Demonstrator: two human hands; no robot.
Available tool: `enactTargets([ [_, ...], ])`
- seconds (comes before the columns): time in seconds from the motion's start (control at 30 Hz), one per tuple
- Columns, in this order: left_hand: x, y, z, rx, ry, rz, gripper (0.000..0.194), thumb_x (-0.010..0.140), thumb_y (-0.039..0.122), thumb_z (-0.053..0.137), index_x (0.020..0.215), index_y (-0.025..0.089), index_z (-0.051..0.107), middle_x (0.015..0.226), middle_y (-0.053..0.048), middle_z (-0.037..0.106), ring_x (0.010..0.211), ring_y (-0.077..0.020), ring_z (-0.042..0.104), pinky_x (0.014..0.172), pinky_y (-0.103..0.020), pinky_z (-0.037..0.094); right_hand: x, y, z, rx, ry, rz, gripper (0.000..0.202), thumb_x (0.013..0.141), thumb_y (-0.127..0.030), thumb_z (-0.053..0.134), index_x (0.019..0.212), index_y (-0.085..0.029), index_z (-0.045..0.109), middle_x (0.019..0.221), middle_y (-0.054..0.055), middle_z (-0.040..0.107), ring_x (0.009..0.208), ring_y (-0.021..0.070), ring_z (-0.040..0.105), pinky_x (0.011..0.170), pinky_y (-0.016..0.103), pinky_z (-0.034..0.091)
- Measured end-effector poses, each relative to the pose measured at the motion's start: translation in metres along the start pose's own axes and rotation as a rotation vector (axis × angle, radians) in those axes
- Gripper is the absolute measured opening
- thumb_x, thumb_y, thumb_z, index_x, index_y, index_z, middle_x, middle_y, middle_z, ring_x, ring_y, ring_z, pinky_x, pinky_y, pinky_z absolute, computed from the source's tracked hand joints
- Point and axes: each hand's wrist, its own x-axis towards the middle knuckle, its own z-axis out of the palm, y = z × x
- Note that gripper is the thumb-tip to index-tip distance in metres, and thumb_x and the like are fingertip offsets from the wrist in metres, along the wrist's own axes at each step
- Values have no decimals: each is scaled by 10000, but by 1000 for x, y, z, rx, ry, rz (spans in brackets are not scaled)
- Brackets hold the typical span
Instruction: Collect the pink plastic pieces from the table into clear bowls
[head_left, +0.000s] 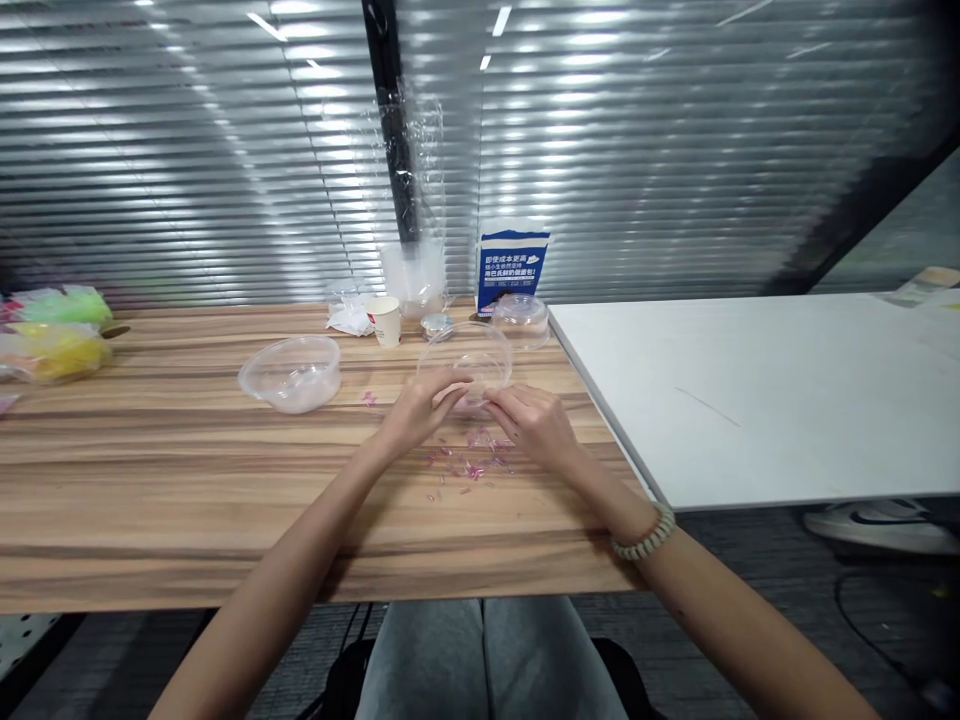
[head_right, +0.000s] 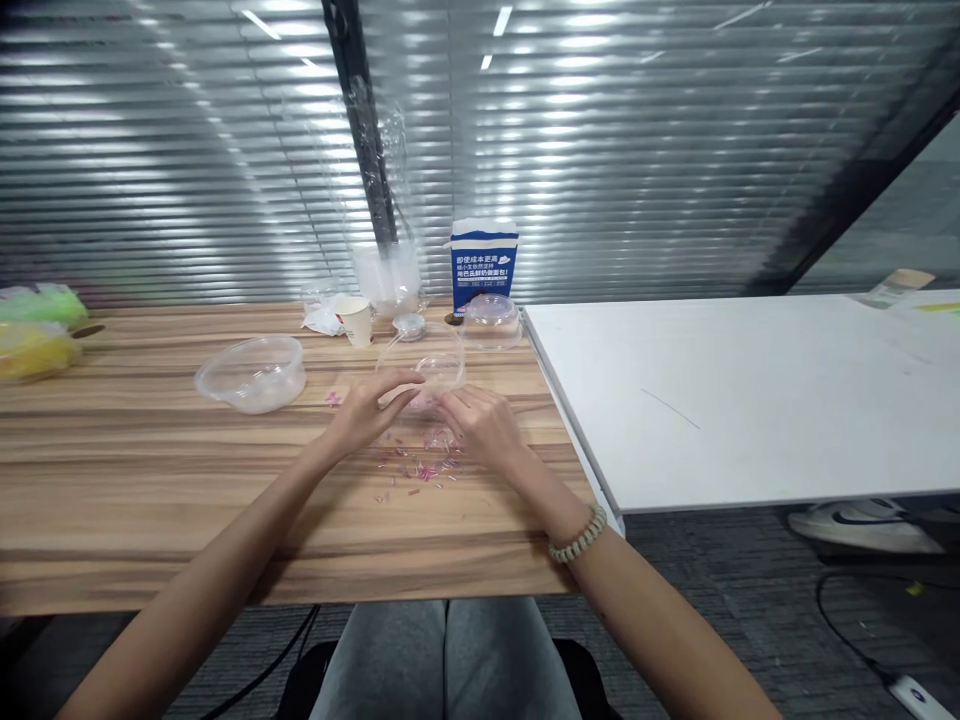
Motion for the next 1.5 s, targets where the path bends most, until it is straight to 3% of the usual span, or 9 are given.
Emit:
enactTargets([
  [0.13,1,7,-4,57,-25,158,139,874,197,486,909,154,613,916,-74,623,887,-156,583,763,-255,453,-1,9,2,-73,79,191,159,892,-226,491,926,-156,629,862,76,699,750,188,645,658,280,464],
  [0.33,-3,-3,0,100,-442,86,167,829,99,487,857,159,640,876,-45,590,779,-129,562,682,-217,422,-5,17,4,-89,97,307,143,872,-238,521,926,-171,635,886,70,702,734,194,648,641,285,466],
  [0.47,-6,-10,5,80,-558,49,152,795,92,526,844,155,654,878,-52,598,792,-139,568,713,-224,423,-5,16,5,-79,80,300,132,868,-231,527,929,-177,632,881,62,703,736,191,649,637,281,463],
  [1.17,-9,-6,14,-19,-519,-60,200,761,35,465,798,150,624,841,-46,651,811,-151,590,746,-247,446,-3,11,4,-55,75,247,128,866,-216,527,925,-167,629,875,71,702,765,199,648,648,288,469],
  [1.3,-6,0,10,-58,-423,-64,184,780,62,469,844,154,615,836,-30,661,763,-131,600,691,-224,455,-3,11,4,-66,78,261,130,865,-216,529,930,-164,629,888,74,702,760,205,649,644,293,467],
  [1.5,0,8,1,-168,-139,-20,100,803,142,550,806,143,651,806,-38,697,746,-128,641,687,-213,493,-2,11,3,-31,42,210,139,876,-208,506,925,-155,624,860,77,696,762,199,643,656,286,463],
])
